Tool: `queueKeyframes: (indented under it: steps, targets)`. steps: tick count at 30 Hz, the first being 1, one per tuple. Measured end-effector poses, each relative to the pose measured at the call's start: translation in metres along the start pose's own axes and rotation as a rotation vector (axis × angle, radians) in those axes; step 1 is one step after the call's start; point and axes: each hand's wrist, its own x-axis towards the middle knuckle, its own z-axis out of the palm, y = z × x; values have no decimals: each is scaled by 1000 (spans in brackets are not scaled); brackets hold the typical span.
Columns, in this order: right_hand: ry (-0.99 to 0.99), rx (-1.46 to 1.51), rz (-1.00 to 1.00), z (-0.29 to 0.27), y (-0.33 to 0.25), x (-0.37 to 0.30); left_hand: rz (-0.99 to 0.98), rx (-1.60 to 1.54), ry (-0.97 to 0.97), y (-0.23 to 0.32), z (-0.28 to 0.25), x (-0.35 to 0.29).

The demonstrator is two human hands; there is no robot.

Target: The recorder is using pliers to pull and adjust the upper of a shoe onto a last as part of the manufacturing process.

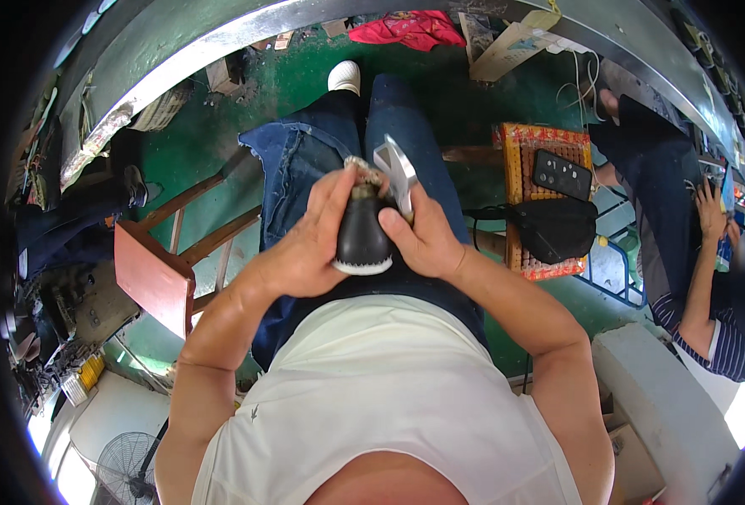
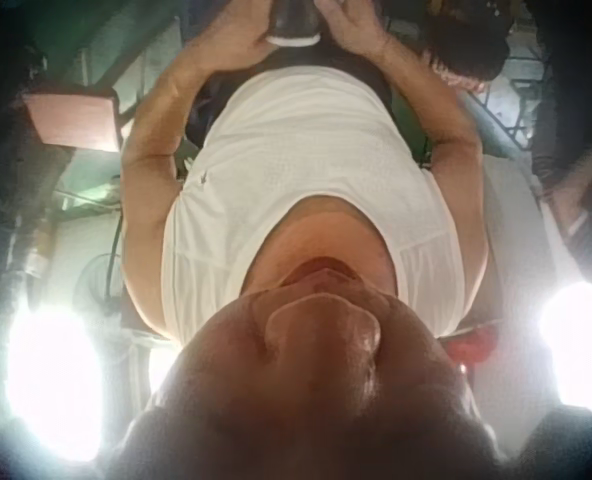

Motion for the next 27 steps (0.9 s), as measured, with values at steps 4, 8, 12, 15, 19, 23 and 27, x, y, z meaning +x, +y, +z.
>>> queueKeyframes:
  steps: [4,8,12,15,19,23,27]
  targets:
    - [-48,-40,133,-20,-16,14,-22,-64,-67,-8,-9,7]
    - [-161,-93,89,-39,-46,22,31,-49,-66,-13,-4,12]
    - [-225,-274,118,-38,-63,28,-33,63,-62,-23,2,11]
    - [-153,-373,75,-35,-56,31,-153,-34,21,-50,29,-7]
    - [-28,-434,122,-37,-51,50,-347,-297,103,-62,34,-4]
    - [149,-280,170,-35,-28,59,-395,-505,245,-50,28,7]
    - [187,78,419,-14,28,34,-569,-625,317,-56,36,6]
